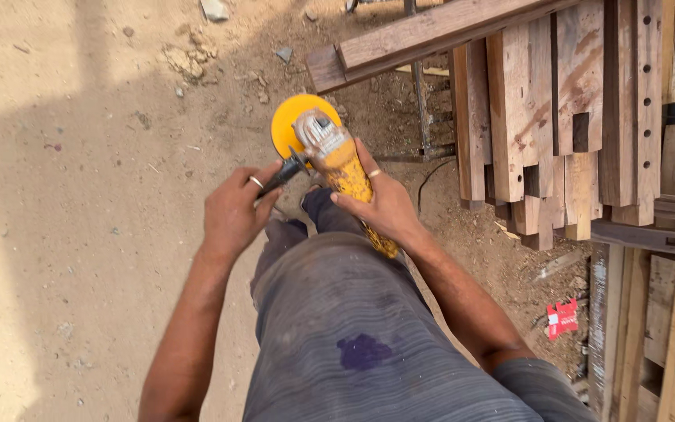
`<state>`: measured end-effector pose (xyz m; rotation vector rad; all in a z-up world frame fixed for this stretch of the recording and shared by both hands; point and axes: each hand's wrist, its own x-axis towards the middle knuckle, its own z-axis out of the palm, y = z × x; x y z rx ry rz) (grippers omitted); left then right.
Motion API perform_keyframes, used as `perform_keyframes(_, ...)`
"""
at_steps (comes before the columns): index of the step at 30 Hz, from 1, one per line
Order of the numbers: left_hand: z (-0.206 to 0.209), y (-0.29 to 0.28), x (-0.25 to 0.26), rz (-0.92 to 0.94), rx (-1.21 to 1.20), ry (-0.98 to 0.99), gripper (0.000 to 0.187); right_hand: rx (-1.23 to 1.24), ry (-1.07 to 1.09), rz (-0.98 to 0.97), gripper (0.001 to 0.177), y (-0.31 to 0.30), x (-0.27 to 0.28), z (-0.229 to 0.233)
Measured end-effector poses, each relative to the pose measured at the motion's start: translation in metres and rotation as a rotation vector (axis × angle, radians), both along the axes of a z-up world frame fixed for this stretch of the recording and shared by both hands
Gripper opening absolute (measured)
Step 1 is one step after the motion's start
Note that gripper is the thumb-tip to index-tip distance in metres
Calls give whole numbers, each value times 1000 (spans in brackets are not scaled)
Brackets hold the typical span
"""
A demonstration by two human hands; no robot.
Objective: The person uses a yellow angle grinder with a sanding disc to smooth the surface of long wooden planks. They handle the planks one at a time, moving them into position and sanding along their length before setting them aside.
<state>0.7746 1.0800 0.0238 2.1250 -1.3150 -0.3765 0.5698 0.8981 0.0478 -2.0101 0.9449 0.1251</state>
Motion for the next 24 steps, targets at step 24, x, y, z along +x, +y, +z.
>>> perform_keyframes(24,-31,-106,141,-366,48,-123,44,-33,94,-280,104,-30,100,-27)
